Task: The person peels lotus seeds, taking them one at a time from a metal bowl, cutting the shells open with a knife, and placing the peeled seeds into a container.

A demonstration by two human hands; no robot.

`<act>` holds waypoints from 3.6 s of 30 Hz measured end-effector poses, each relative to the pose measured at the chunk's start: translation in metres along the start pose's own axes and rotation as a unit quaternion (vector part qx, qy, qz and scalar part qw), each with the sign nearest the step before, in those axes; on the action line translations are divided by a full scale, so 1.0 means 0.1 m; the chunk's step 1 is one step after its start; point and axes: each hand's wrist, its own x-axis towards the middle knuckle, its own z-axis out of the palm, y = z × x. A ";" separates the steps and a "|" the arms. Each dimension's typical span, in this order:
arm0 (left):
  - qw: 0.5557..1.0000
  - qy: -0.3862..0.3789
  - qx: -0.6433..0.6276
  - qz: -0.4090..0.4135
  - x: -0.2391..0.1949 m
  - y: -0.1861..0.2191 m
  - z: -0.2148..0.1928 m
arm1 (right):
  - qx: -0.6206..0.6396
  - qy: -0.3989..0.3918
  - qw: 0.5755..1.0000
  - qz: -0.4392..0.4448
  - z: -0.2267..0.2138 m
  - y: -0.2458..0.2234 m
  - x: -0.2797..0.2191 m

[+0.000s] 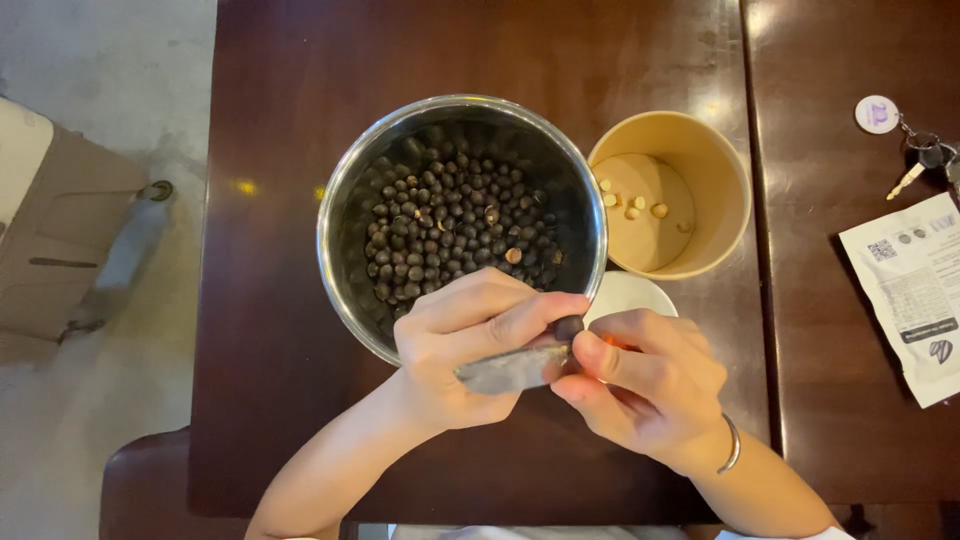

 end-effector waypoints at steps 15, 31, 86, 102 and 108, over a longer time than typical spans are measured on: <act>0.997 0.002 -0.034 -0.072 -0.02 -0.04 0.03 | 0.000 -0.013 0.999 0.042 -0.03 0.05 0.03; 0.985 -0.030 -0.127 -0.115 -0.06 -0.07 0.06 | -0.041 0.004 0.998 0.048 -0.04 0.03 0.00; 0.998 0.039 -0.030 -0.027 -0.10 -0.15 0.13 | 0.181 0.089 0.966 0.161 0.02 0.41 -0.47; 0.978 -0.003 -0.132 -0.159 -0.07 -0.09 -0.09 | 0.233 0.022 0.953 0.194 0.10 0.85 -0.40; 0.969 0.053 -0.147 -0.192 -0.05 -0.17 -0.09 | 0.256 0.015 0.946 0.196 0.28 0.82 -0.21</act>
